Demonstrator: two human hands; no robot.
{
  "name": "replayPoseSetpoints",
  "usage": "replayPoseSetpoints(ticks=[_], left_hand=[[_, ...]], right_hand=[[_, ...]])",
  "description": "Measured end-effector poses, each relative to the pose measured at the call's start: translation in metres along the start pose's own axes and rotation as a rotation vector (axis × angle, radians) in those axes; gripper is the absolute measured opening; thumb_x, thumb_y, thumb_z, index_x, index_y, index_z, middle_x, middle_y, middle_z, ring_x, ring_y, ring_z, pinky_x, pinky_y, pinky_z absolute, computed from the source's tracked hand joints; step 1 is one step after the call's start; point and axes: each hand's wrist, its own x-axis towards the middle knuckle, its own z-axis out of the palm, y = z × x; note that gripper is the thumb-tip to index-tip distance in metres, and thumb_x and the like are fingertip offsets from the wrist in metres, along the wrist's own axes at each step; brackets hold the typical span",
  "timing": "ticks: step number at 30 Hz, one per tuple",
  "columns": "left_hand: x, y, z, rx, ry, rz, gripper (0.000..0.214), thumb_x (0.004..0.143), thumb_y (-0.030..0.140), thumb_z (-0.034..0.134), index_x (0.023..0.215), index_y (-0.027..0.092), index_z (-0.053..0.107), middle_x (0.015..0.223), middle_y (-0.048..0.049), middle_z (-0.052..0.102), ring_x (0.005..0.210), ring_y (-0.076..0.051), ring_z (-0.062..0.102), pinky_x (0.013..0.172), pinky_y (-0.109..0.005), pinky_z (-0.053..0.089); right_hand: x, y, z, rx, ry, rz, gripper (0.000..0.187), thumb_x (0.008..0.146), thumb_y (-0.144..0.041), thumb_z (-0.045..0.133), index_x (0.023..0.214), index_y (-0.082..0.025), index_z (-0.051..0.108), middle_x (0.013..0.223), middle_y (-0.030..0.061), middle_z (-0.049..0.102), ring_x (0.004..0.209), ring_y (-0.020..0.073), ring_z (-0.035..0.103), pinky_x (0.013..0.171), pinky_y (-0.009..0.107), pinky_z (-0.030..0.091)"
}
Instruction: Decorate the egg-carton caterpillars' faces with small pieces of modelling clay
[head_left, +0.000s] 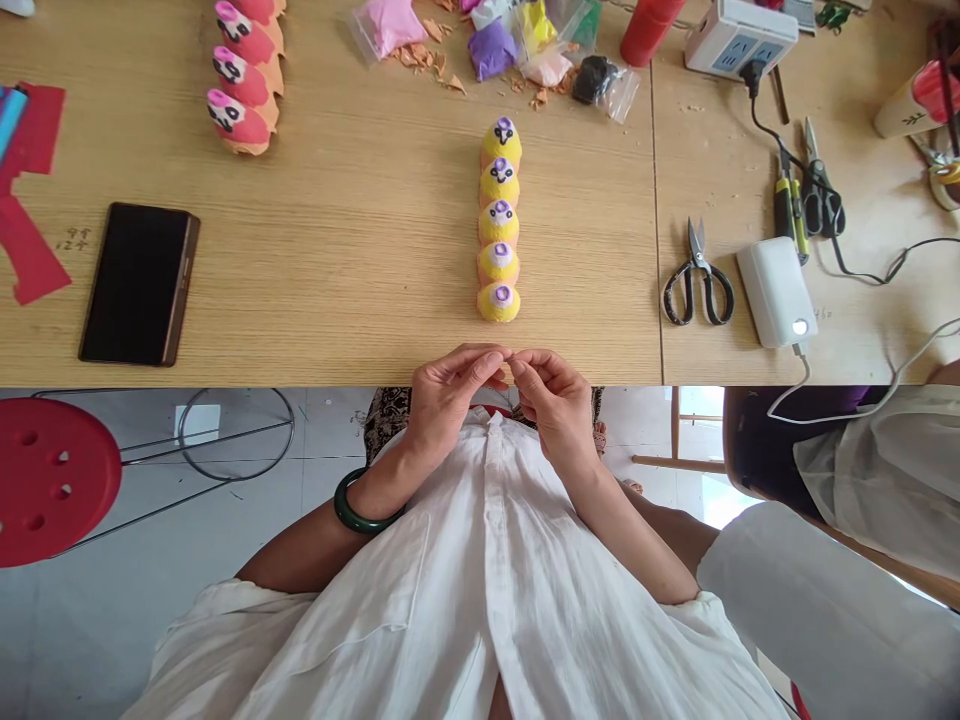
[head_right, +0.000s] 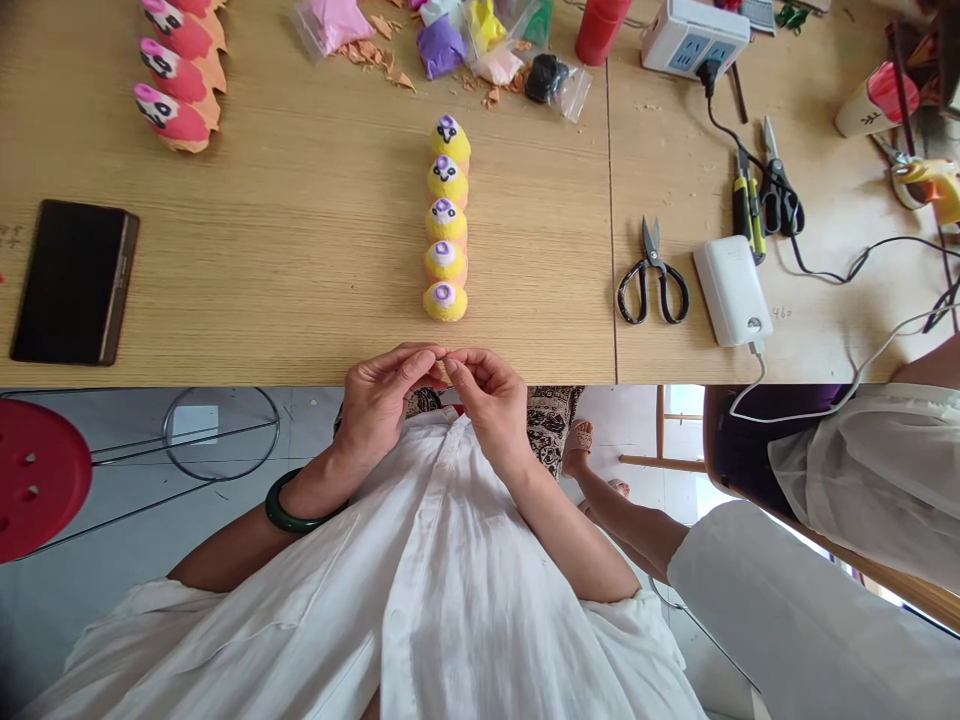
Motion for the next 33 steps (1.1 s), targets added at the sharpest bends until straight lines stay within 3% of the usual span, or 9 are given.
replayPoseSetpoints(ticks=[17, 21, 28, 33], left_hand=[[-0.0001, -0.0023, -0.0019, 0.174, -0.012, 0.216, 0.019, 0.090, 0.041, 0.083, 0.095, 0.024, 0.088, 0.102, -0.0044, 0.081, 0.078, -0.012, 0.072, 0.072, -0.022, 0.063], [-0.0015, -0.0014, -0.0009, 0.145, -0.017, 0.185, 0.018, 0.090, 0.040, 0.083, 0.095, 0.024, 0.088, 0.102, -0.0035, 0.081, 0.075, -0.011, 0.072, 0.072, -0.021, 0.062], [0.0006, -0.0004, -0.0016, 0.003, 0.010, -0.002, 0.022, 0.086, 0.048, 0.088, 0.091, 0.026, 0.088, 0.094, -0.0007, 0.082, 0.071, -0.009, 0.071, 0.072, -0.020, 0.059], [0.0001, -0.0016, -0.0009, 0.027, -0.005, 0.034, 0.019, 0.089, 0.045, 0.086, 0.094, 0.028, 0.088, 0.099, -0.0002, 0.082, 0.073, -0.009, 0.070, 0.074, -0.020, 0.059]], right_hand=[[0.0024, 0.0040, -0.0023, -0.019, -0.014, -0.086, 0.033, 0.082, -0.048, 0.088, 0.081, -0.019, 0.071, 0.064, -0.0048, 0.058, 0.058, 0.0080, 0.052, 0.053, 0.022, 0.043], [0.0024, 0.0027, -0.0020, -0.031, -0.016, -0.080, 0.036, 0.081, -0.051, 0.088, 0.080, -0.019, 0.070, 0.063, -0.0053, 0.056, 0.057, 0.0078, 0.049, 0.052, 0.022, 0.043], [0.0007, 0.0013, -0.0007, -0.045, 0.003, -0.046, 0.041, 0.080, -0.056, 0.087, 0.084, -0.018, 0.072, 0.063, -0.0058, 0.054, 0.054, 0.0061, 0.042, 0.048, 0.022, 0.037], [-0.0019, 0.0020, 0.0008, -0.079, 0.026, -0.111, 0.032, 0.083, -0.049, 0.084, 0.087, -0.019, 0.073, 0.064, -0.0054, 0.057, 0.054, 0.0074, 0.046, 0.051, 0.024, 0.041]])
